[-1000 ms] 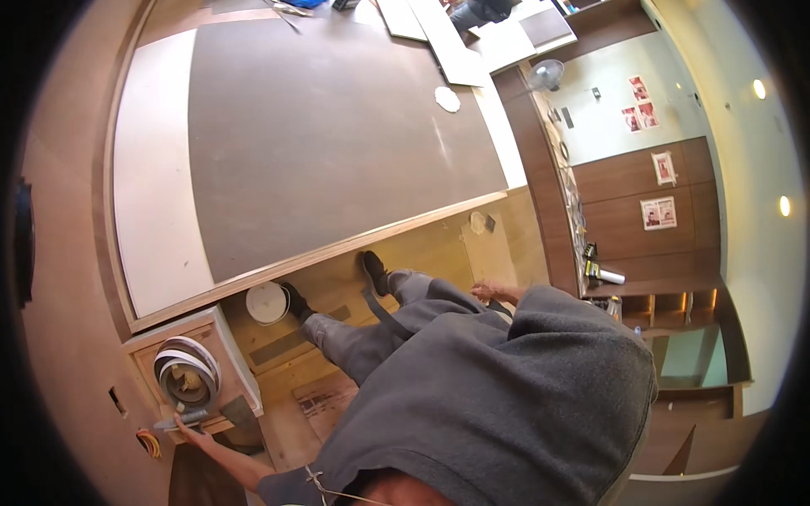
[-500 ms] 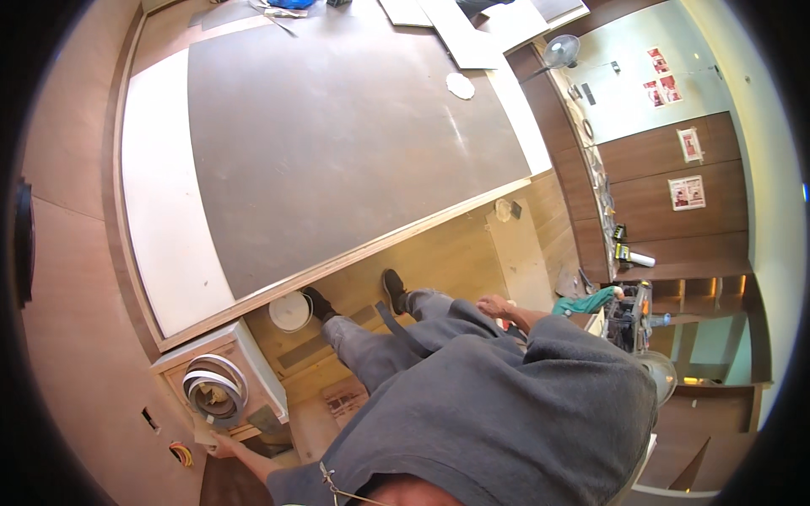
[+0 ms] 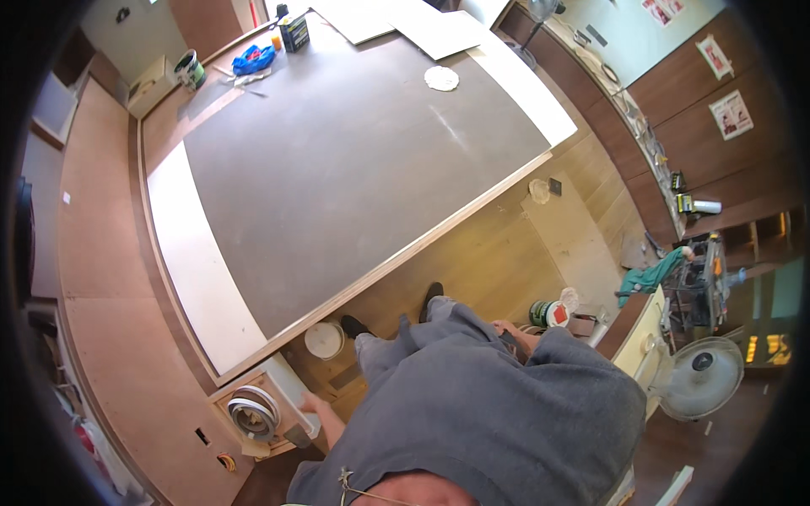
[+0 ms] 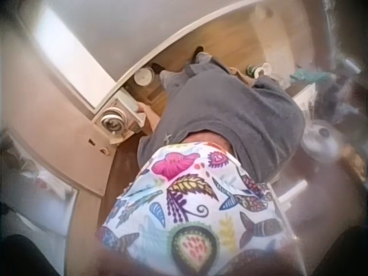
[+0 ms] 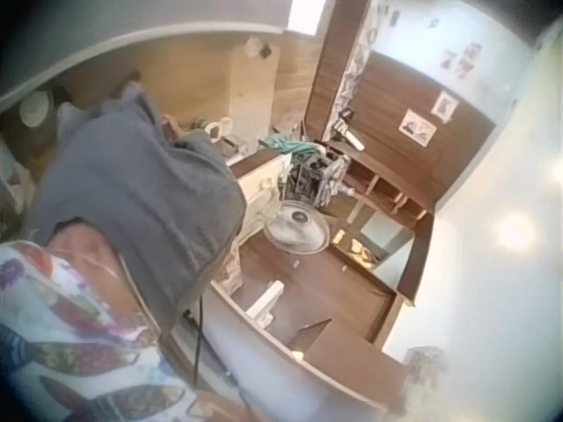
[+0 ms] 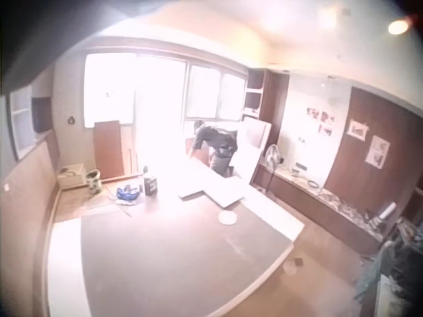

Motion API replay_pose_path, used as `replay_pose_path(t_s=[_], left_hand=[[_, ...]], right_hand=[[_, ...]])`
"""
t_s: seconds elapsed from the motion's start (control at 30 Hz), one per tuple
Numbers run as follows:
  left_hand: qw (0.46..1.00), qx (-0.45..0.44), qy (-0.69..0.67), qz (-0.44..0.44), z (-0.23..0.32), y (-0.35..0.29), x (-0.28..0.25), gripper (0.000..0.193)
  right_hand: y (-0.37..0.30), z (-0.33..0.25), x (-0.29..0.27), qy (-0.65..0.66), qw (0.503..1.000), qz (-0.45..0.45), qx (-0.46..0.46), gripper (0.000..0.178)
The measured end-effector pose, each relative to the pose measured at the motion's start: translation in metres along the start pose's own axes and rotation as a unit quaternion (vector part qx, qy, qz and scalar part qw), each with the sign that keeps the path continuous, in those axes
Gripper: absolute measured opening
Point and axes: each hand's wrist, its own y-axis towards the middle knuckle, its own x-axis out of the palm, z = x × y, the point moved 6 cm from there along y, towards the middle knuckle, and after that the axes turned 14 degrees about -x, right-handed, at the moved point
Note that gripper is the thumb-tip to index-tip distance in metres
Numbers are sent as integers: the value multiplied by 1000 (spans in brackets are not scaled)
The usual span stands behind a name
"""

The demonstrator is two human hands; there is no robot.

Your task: The person handles various wooden panels and trim pieces in a workshop, positioning them on a large workbench. They use a utility knife to cut materials and a tape measure to mark dimensions. The person also wipes the surface of a large panel with a cloth and organizes tools and materials around the workspace.

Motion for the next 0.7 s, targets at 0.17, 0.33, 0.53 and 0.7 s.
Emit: replay_pose_path(t_s=[0.17, 0.33, 0.53, 0.7], left_hand=[[972, 72, 46, -221, 45, -143, 102, 68], [919, 49, 136, -368, 81, -258, 170, 69], [861, 39, 202, -465, 109, -357, 215, 64], [826, 13, 296, -480, 107, -401, 253, 64]], right_hand=[[32, 32, -65, 1, 993, 96, 61, 35], [38, 24, -120, 248, 943, 217, 45, 32], [47, -1, -161, 291, 923, 252, 21, 32], [71, 1, -168, 345, 901, 263, 29, 33]])
